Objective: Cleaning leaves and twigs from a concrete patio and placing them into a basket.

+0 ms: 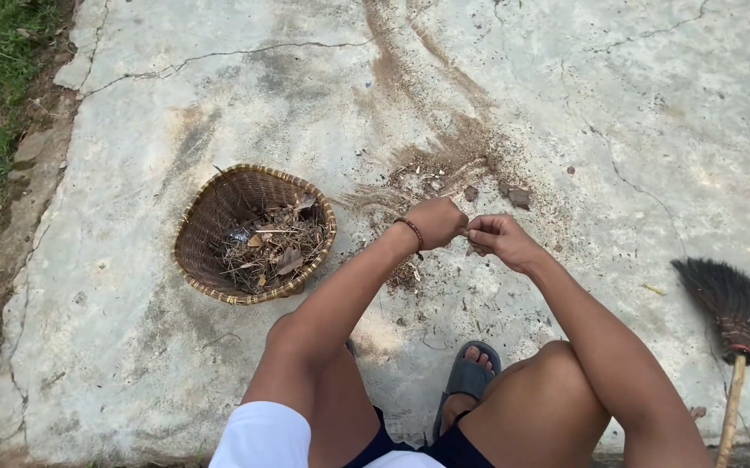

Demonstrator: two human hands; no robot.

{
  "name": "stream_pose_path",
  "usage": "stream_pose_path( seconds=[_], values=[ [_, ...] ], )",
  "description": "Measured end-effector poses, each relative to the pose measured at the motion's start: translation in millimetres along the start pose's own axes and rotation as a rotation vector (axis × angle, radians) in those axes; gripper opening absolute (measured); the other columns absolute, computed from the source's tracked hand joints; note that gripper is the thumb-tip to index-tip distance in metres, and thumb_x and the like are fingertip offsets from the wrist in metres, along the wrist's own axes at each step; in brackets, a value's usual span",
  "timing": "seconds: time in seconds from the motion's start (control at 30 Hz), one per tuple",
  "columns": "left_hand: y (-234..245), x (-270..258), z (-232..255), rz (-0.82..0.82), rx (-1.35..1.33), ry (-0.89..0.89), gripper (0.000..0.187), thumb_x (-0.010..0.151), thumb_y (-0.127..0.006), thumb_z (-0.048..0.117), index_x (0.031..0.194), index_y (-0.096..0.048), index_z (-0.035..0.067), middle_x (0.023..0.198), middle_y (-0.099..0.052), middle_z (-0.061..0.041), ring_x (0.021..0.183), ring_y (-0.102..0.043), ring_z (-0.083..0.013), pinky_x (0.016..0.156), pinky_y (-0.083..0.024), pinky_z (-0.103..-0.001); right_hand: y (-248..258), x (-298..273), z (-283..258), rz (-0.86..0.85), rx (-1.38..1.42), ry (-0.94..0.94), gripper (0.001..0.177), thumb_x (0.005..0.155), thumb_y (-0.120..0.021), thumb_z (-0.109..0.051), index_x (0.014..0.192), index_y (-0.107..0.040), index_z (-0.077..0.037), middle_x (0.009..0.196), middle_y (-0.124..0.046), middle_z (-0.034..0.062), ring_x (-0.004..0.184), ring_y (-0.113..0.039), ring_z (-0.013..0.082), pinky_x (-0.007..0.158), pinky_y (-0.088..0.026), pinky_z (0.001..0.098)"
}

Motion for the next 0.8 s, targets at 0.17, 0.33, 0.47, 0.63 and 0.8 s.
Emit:
stream_pose_path(
  seconds=[0.17, 0.33, 0.47, 0.63, 0.8],
  values=[
    [-12, 6, -14, -0.052, 0.009, 0.118, 0.015, 0.091, -0.063, 0.014, 0.088, -0.077, 0.012, 0.083, -0.074, -0.014, 0.078, -0.075, -0.0285, 0.072, -0.061, -0.044, -11, 11, -14, -0.029, 0.023, 0.128, 0.008, 0.097, -0.068, -0.006, 0.093, -0.069, 0.001, 0.074, -0.066, 0.0038, 0.062, -0.057, 0.0106, 0.061, -0.055, 0.0285],
    [14, 2, -23, 0.061, -0.055, 0.271, 0.018, 0.092, -0.065, 0.017, 0.082, -0.077, 0.007, 0.083, -0.074, -0.019, 0.085, -0.072, -0.0347, 0.081, -0.057, -0.049, -22, -3, -51, 0.092, -0.11, 0.147, 0.004, 0.097, -0.065, -0.007, 0.094, -0.066, -0.004, 0.07, -0.06, -0.0001, 0.057, -0.052, 0.0064, 0.046, -0.048, 0.0268],
    [28, -1, -29, 0.233, -0.126, 0.271, 0.018, 0.088, -0.07, 0.021, 0.081, -0.08, 0.007, 0.083, -0.075, -0.017, 0.08, -0.071, -0.0358, 0.08, -0.057, -0.048, -13, 1, -63, 0.21, -0.263, 0.353, 0.002, 0.098, -0.068, -0.003, 0.096, -0.067, -0.002, 0.076, -0.061, -0.0004, 0.064, -0.049, 0.0054, 0.054, -0.04, 0.0241],
    [40, -21, -49, 0.163, -0.561, 0.63, 0.018, 0.089, -0.076, 0.024, 0.081, -0.081, 0.008, 0.066, -0.073, -0.007, 0.058, -0.064, -0.0166, 0.058, -0.05, -0.035, -45, -49, -139, 0.5, -0.85, 0.902, 0.009, 0.087, -0.067, 0.0, 0.087, -0.06, -0.004, 0.082, -0.061, 0.0088, 0.072, -0.063, 0.0239, 0.063, -0.049, 0.038],
    [-14, -19, -76, 0.081, -1.228, 0.699, 0.017, 0.099, -0.067, 0.012, 0.092, -0.069, -0.003, 0.073, -0.067, -0.006, 0.055, -0.052, -0.0104, 0.045, -0.038, -0.025, -58, -67, -148, 0.67, -1.131, 0.981, 0.004, 0.089, -0.062, -0.006, 0.086, -0.059, -0.005, 0.081, -0.059, 0.0073, 0.072, -0.064, 0.0238, 0.059, -0.052, 0.0407]
  ],
)
Point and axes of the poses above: each hand's wrist, its own x-axis towards the middle knuckle, its own y-axis out of the back of the hand, z = x × y, the point moved 9 cm from there along x, towards the middle knuckle
